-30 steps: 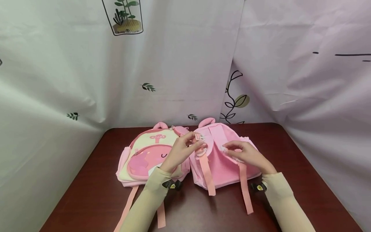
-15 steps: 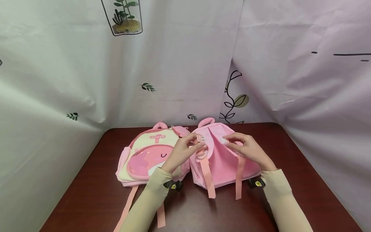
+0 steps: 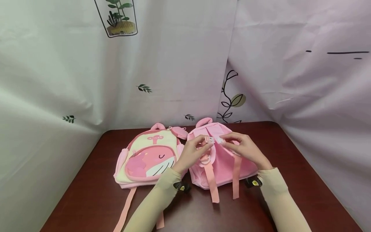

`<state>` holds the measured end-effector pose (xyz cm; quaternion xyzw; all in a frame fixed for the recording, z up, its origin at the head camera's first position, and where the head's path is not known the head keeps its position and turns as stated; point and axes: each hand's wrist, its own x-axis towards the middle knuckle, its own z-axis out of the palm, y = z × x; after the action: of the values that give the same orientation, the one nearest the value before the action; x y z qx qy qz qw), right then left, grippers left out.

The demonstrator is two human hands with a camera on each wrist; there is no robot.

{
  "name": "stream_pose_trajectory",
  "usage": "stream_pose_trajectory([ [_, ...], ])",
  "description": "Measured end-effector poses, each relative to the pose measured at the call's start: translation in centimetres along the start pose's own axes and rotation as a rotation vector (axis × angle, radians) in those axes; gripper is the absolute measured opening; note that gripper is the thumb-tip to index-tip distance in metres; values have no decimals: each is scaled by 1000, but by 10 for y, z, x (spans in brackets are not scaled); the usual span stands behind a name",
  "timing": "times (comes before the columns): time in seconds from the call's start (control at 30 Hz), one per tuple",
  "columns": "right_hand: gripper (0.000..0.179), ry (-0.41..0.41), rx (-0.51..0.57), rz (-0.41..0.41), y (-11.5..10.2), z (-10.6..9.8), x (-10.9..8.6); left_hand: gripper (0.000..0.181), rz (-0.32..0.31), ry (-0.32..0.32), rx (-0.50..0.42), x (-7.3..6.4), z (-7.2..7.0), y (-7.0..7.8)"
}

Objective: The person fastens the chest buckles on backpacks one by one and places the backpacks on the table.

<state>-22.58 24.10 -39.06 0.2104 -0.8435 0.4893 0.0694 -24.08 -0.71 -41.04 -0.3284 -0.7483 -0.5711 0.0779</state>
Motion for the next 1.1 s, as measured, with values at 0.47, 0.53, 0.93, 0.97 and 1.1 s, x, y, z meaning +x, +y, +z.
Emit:
stream_pose_trajectory([
  [0.47,28,1,19,5,0,4,0,14,-47,21,10,-1,14,-1],
  [0.53,28,3,13,-1,0,4,0,14,-53,19,5,-1,14,0],
  [0.93,30,-12,6,2,0,6,2,15,-43,-28,38,1,14,-7],
  [0.97,30,-14,4,1,0,6,2,16,-41,-30,45,1,15,-8],
  [1.1,29,-15,0,-1,1,4,2,18,-48,-34,64,1,15,-10],
])
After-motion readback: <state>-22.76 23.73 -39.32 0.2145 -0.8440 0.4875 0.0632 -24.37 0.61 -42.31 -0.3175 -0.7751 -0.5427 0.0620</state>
